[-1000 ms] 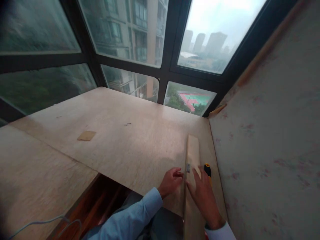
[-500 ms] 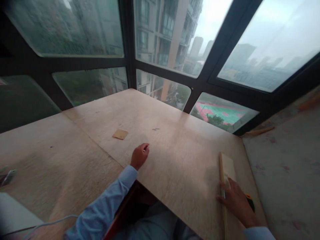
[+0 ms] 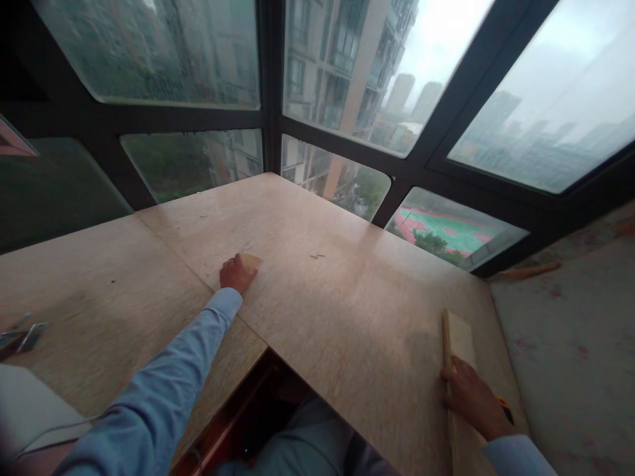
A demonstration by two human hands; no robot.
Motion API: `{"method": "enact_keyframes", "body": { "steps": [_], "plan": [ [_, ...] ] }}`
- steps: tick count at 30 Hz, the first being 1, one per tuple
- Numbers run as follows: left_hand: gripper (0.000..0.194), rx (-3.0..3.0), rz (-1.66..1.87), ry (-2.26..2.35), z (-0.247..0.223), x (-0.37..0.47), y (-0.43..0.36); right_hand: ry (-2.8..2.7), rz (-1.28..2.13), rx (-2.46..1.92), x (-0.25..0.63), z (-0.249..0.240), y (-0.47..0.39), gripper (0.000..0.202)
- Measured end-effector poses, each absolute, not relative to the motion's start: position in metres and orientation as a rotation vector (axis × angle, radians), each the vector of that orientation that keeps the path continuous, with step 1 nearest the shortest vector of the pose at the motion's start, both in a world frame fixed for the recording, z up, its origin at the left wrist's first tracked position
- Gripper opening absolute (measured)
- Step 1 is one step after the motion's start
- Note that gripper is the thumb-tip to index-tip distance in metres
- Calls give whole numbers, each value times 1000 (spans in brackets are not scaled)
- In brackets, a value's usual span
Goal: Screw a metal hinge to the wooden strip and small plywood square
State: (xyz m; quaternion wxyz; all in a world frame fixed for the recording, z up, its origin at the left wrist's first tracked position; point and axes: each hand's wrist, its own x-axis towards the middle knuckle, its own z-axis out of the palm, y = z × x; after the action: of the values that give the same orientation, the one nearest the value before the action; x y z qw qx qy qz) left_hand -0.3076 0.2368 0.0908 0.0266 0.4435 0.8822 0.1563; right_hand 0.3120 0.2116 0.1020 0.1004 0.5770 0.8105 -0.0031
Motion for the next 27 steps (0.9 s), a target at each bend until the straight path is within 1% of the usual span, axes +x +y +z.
{"method": "enact_keyframes", "body": {
  "steps": [2, 5, 8, 10, 12, 14, 16, 18, 20, 24, 27],
  "plan": [
    [68, 1349, 489, 2748, 95, -305, 235, 2367, -42, 1681, 310, 104, 211, 27],
    [74, 1323, 587, 2751, 103, -295, 233, 2352, -88, 1650, 309, 105, 210, 26],
    [80, 1227, 855, 2646, 110, -278, 233, 2337, -121, 1669, 307, 108, 209, 24],
    [82, 1052, 1069, 2496, 114, -260, 233, 2295, -136, 1701, 303, 112, 207, 31],
    [78, 862, 1290, 2293, 117, -238, 232, 2269, -152, 1718, 299, 118, 204, 44],
    [69, 711, 1483, 2028, 121, -212, 229, 2267, -182, 1718, 295, 123, 201, 54],
    [57, 576, 1589, 1692, 126, -185, 224, 2230, -190, 1734, 291, 127, 200, 53],
    [45, 401, 1604, 1349, 134, -159, 218, 2225, -183, 1731, 289, 130, 199, 50],
    [38, 225, 1558, 1059, 141, -135, 212, 2250, -170, 1728, 287, 132, 200, 46],
    [40, 58, 1414, 669, 146, -92, 204, 2284, -145, 1704, 287, 134, 199, 38],
    [42, 81, 1339, 584, 139, -62, 200, 2309, -145, 1706, 288, 134, 197, 38]
  ]
}}
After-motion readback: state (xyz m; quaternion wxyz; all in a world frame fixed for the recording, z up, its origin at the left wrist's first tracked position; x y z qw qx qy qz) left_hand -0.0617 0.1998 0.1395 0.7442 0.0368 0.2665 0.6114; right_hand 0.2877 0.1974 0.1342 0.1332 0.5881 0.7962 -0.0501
